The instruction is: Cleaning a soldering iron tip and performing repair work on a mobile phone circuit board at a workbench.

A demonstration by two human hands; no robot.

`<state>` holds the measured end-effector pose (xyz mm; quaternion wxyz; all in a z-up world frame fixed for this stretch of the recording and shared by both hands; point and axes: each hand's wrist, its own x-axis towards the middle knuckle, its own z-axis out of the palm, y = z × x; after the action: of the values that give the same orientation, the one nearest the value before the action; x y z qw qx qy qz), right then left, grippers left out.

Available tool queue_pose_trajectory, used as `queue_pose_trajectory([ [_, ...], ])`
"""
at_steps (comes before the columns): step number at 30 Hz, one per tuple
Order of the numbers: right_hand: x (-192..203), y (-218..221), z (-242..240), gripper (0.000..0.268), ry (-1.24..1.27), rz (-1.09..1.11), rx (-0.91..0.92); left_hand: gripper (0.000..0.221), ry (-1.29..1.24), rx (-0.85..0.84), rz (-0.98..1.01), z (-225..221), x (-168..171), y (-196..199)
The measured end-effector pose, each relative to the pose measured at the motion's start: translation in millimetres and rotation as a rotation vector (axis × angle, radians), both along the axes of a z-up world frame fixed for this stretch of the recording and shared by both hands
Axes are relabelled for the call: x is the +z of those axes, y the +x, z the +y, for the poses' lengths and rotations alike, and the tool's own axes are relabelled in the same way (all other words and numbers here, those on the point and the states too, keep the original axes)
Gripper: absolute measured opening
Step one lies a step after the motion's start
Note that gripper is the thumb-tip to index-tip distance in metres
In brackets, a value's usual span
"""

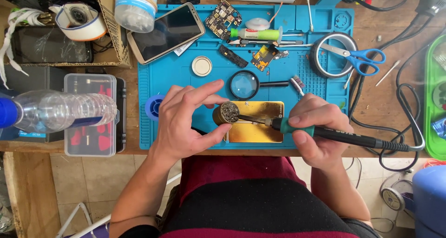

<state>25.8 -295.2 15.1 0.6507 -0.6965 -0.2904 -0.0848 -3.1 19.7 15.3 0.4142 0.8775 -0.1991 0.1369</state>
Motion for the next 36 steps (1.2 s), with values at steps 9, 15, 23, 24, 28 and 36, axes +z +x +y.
queue_pose_trajectory([
  [9, -2.6, -3.5, 8.3, 0.024, 0.108, 0.143, -0.033, 0.074, 0.008, 0.025, -0.016, -1.1, -0.3, 0.9],
  [15, 0.6, 1.1, 10.7, 0.030, 0.063, 0.295, -0.082, 0.075, 0.000, 0.004, -0.046, -3.1, -5.9, 1.1],
  [23, -24.5, 11.9, 4.3, 0.028, 0.184, 0.177, -0.119, 0.069, -0.173, 0.037, -0.053, -7.2, -3.3, 8.3],
  [24, -26.9, 13.4, 5.8, 0.027, 0.172, 0.162, -0.141, 0.067, -0.167, 0.047, -0.058, -6.8, -1.1, 8.8],
  [28, -28.3, 16.7, -1.3, 0.033, 0.238, 0.170, -0.182, 0.059, -0.119, 0.085, -0.082, 7.1, 9.0, 12.5],
  [36, -28.1, 16.6, -9.5, 0.038, 0.378, 0.268, -0.194, 0.044, 0.218, 0.250, -0.076, 34.9, 16.3, 16.5],
])
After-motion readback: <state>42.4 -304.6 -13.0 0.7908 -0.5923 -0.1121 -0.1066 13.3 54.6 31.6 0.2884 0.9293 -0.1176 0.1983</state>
